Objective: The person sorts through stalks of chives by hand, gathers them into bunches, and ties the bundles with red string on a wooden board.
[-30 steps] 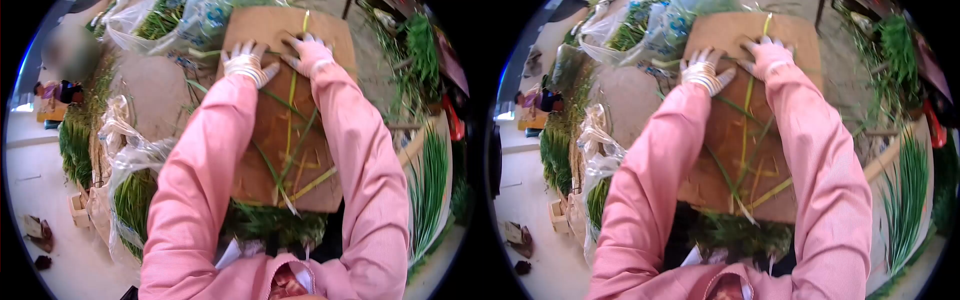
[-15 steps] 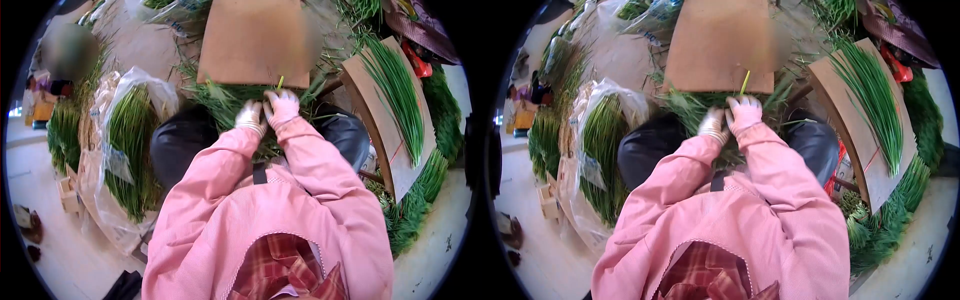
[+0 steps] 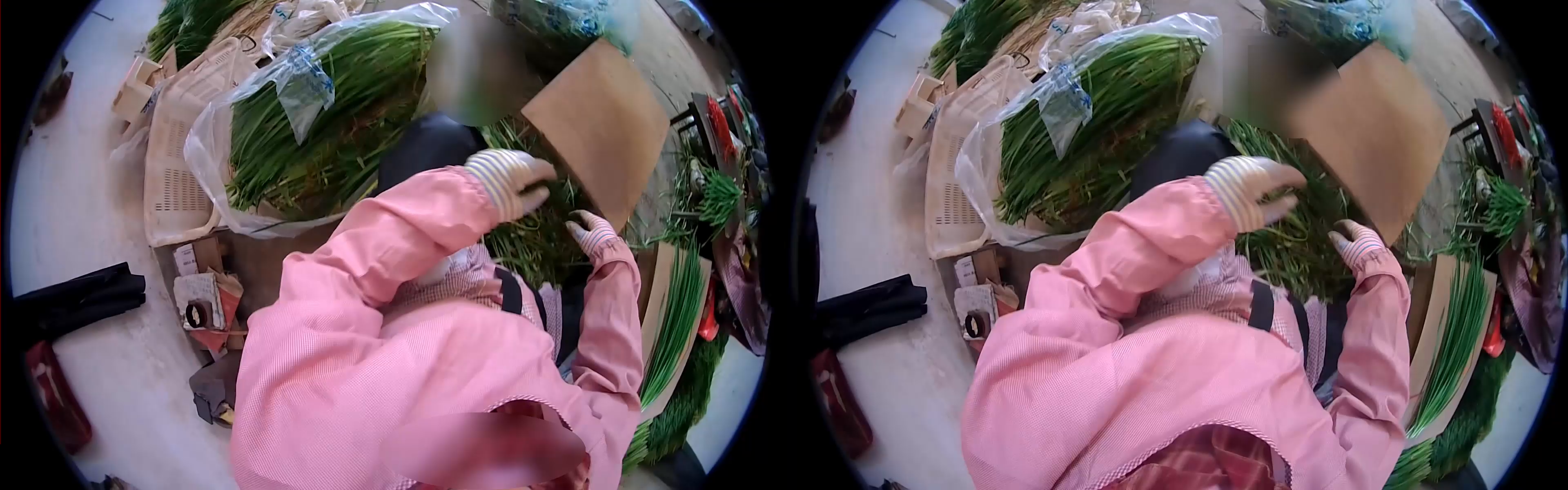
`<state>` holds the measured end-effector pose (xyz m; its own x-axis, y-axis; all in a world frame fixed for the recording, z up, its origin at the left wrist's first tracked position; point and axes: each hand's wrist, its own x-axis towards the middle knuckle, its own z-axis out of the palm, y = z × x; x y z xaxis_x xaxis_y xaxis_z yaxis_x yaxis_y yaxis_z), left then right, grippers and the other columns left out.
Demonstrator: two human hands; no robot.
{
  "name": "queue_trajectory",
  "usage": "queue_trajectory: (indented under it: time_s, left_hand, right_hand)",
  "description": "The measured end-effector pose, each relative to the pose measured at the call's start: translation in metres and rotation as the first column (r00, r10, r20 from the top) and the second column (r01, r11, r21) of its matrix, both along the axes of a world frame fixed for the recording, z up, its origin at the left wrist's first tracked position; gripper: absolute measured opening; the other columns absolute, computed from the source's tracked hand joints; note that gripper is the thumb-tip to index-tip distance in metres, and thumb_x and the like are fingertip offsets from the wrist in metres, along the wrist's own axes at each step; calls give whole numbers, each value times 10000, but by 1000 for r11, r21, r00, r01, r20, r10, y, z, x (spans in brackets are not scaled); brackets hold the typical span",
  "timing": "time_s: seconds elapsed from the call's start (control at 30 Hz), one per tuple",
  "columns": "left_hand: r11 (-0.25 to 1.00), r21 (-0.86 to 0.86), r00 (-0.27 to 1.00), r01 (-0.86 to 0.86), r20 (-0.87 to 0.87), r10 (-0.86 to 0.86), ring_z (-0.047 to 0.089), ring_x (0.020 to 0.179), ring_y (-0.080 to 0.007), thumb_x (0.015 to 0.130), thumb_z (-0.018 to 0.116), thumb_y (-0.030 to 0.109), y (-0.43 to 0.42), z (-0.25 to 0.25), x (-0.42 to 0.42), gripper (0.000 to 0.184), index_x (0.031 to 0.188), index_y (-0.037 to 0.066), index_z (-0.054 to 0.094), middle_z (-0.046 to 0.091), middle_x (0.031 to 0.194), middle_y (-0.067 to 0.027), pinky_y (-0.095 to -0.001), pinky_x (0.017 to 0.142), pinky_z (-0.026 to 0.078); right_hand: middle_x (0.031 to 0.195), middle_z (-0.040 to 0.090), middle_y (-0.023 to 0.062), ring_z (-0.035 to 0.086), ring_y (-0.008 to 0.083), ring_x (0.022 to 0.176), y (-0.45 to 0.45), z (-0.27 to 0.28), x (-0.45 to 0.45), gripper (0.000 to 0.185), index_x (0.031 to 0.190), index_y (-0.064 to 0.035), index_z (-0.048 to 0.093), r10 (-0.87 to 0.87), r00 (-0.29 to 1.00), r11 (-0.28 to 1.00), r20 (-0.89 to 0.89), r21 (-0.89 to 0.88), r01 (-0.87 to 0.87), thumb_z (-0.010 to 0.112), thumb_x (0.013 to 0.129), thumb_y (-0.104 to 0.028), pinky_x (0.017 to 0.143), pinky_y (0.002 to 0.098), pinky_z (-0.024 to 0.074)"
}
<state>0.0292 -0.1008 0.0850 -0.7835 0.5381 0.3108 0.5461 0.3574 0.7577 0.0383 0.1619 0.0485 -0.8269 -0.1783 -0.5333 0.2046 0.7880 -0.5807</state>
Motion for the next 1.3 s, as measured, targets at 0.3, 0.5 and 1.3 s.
queue_trajectory:
  time_s: [0.3,0.5,1.3]
  left_hand:
    - [840,10,812,-542,264,521,561,687,-161,756,582,161,-136,-52,-132,209,932,48,580,597,744,-88,-278,654,452]
    - [733,-341,777,-588,14,630,566,781,-227,746,613,272,-204,-71,-243,485,1164,84,454,602,869,-131,-320,709,439]
    - [461,-682,769,-568,-241,592,361,1146,-350,729,533,546,-241,-86,-268,642,1183,102,438,371,1251,-197,-382,959,294]
  right_hand:
    - [708,568,6,507,90,568,-209,-15,-160,231,1020,-107,580,23,962,673,273,-716,187,474,832,-191,492,207,393]
    - [682,560,32,501,137,508,-293,-107,-236,270,1080,-135,536,-198,769,672,607,-487,558,506,817,-184,449,248,397]
    - [1194,463,92,430,259,1093,-313,-148,-285,708,1209,-91,404,8,747,-217,665,-728,650,673,657,-444,932,428,342]
